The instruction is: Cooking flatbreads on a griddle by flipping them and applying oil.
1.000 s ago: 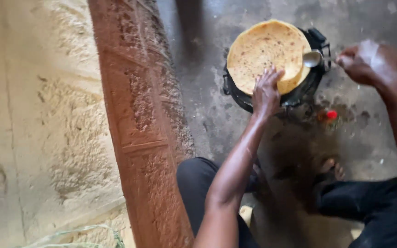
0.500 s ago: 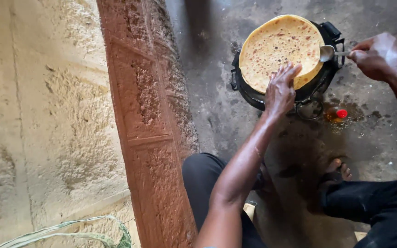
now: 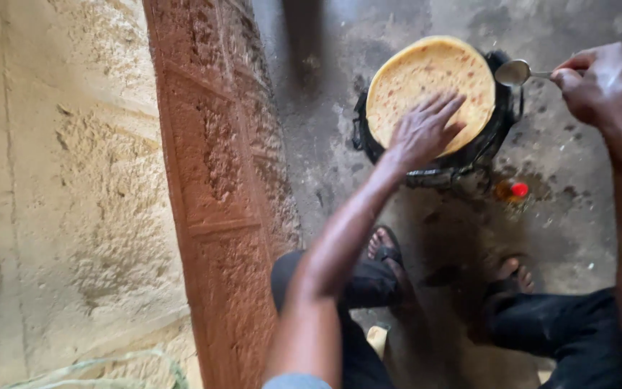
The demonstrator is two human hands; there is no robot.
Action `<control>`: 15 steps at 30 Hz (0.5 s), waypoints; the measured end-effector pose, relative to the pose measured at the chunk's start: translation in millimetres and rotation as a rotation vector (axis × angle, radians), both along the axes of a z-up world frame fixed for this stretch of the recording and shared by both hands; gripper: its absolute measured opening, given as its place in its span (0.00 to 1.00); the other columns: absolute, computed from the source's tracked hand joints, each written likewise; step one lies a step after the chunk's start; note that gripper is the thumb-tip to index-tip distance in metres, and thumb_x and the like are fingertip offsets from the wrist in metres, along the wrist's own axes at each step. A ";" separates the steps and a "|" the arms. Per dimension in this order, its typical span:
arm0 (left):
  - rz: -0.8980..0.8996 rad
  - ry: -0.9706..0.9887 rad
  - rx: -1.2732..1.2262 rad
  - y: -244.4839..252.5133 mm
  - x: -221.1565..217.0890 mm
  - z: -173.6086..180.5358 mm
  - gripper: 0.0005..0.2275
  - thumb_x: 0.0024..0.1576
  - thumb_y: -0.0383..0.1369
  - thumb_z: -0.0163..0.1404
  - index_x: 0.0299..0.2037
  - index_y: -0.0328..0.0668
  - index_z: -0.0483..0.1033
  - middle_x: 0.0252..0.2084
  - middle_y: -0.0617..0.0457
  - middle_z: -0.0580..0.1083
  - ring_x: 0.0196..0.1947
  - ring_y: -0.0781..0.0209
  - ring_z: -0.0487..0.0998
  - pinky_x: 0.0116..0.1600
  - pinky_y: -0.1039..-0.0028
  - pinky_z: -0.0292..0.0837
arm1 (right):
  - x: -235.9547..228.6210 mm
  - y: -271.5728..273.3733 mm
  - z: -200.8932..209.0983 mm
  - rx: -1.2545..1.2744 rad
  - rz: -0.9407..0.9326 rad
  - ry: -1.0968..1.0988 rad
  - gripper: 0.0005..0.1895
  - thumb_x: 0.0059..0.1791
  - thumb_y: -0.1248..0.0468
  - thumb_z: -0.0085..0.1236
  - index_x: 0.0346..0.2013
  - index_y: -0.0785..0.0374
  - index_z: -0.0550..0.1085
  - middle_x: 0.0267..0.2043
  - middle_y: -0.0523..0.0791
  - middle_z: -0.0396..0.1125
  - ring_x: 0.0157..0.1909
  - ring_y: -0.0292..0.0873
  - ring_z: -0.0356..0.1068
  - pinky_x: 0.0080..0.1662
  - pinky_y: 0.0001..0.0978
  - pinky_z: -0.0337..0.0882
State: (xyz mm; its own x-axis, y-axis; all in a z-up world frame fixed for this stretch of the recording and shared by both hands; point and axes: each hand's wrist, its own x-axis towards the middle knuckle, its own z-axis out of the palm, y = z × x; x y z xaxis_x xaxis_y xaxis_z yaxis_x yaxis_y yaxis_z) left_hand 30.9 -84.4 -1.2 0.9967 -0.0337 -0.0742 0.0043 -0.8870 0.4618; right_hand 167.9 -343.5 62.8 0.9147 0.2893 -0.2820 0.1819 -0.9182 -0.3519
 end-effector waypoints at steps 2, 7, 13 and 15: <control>-0.380 -0.304 0.406 28.2 16.1 -17.9 0.31 0.73 0.58 0.45 0.82 0.60 0.50 0.85 0.60 0.52 0.87 0.57 0.50 0.88 0.63 0.53 | -11.1 -2.6 21.5 0.246 -0.105 -0.060 0.12 0.65 0.51 0.62 0.52 0.51 0.87 0.31 0.46 0.78 0.37 0.39 0.77 0.37 0.39 0.72; -0.175 -0.229 0.175 22.1 30.9 -53.8 0.32 0.69 0.60 0.40 0.82 0.64 0.52 0.85 0.60 0.51 0.87 0.57 0.51 0.86 0.56 0.48 | -16.6 4.5 56.2 0.322 -0.157 -0.103 0.06 0.65 0.52 0.67 0.47 0.44 0.87 0.31 0.35 0.75 0.29 0.31 0.72 0.36 0.34 0.71; 0.516 -0.340 -0.140 -45.4 34.0 -59.6 0.32 0.67 0.56 0.36 0.79 0.50 0.57 0.83 0.46 0.56 0.83 0.38 0.56 0.81 0.42 0.49 | -13.4 13.9 61.1 0.604 -0.079 -0.150 0.06 0.70 0.62 0.68 0.50 0.56 0.85 0.38 0.41 0.76 0.38 0.29 0.72 0.35 0.28 0.69; 0.332 -0.283 -0.146 -32.1 19.7 -64.3 0.32 0.67 0.56 0.35 0.79 0.55 0.56 0.84 0.48 0.57 0.84 0.43 0.57 0.81 0.47 0.55 | -20.4 16.5 63.7 0.664 -0.145 -0.081 0.07 0.69 0.65 0.66 0.48 0.61 0.84 0.37 0.44 0.76 0.34 0.32 0.73 0.34 0.27 0.72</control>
